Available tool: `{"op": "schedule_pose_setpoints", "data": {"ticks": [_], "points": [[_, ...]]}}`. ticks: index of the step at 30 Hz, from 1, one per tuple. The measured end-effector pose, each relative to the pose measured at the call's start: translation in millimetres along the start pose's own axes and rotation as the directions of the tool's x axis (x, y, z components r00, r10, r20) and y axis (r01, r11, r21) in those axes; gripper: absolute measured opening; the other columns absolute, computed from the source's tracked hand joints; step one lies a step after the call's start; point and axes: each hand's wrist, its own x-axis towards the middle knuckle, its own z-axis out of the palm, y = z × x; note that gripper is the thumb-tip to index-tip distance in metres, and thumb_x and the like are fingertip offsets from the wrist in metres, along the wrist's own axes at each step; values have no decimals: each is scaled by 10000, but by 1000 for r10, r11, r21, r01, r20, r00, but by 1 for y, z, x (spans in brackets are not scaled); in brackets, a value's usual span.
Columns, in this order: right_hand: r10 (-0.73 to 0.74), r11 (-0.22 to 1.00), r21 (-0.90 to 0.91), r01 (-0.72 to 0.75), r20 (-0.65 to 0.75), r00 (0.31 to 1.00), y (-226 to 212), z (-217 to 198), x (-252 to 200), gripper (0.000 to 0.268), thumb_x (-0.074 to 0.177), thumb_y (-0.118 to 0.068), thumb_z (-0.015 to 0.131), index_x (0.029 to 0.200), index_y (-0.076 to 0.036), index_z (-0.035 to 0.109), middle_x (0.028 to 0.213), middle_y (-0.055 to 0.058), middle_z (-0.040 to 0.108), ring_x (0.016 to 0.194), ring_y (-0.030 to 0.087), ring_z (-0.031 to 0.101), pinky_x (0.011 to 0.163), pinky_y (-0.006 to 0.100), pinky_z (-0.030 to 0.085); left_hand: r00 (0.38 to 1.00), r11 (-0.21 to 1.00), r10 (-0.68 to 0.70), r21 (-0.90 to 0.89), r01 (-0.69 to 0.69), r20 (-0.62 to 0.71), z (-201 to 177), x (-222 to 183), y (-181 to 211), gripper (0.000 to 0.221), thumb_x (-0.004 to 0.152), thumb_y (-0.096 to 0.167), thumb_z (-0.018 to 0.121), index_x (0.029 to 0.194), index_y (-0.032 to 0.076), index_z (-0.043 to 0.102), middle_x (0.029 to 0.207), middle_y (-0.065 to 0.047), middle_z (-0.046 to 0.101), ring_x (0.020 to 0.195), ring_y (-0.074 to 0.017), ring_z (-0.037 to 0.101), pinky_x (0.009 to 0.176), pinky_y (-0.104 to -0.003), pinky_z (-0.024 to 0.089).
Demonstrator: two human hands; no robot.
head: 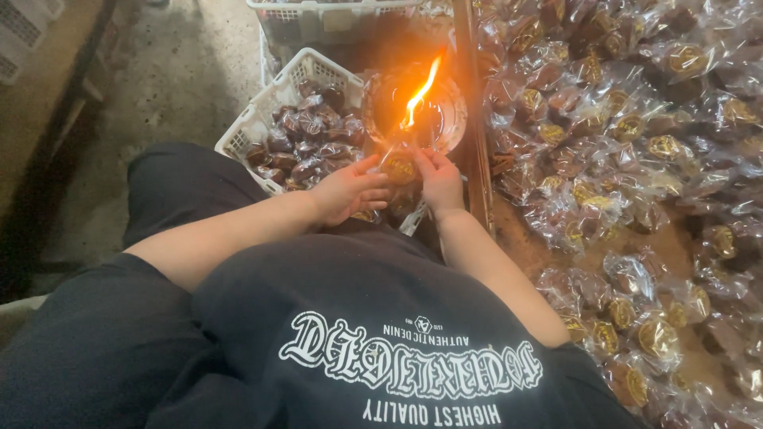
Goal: Sealing small plastic bags containing food items by melting the edges over an open flame and pinching them shut.
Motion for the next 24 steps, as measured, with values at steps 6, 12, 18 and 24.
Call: {"op": "schedule_pose_setpoints", "data": {"ticks": [6,12,18,24], "points": [[72,991,-106,-81,-86,994,-6,-5,3,402,943,-502,704,1209,-207,758,938,48,778,861,131,723,785,279,599,999,1000,-13,-4,14,43,20,-13,18,775,956,132,717,1606,122,297,1438,-225,520,1279,-384,608,988,-549,553],[98,991,-90,-101,-32,995,-14,1,-5,399,951,-533,689,1178,-213,766,911,60,773,856,176,750,775,324,611,998,995,46,95,-43,-31,4,10,5,817,933,223,768,1582,118,282,1235,-159,675,773,-233,770,615,-294,652],[156,922,325,-211,188,970,-13,7,-22,302,908,-303,797,1064,-75,676,996,112,729,954,250,731,841,363,601,974,900,219,397,-181,-54,4,0,10,379,855,9,752,1220,83,678,1020,-101,733,691,-167,717,570,-232,625],[-62,997,62,48,249,967,-4,-7,-13,384,928,-212,781,1260,-67,654,1016,153,698,975,236,679,836,358,573,966,916,238,307,-259,104,0,-13,10,433,729,-185,477,1084,-1,644,1379,-219,602,1124,-260,643,865,-342,609]]}}
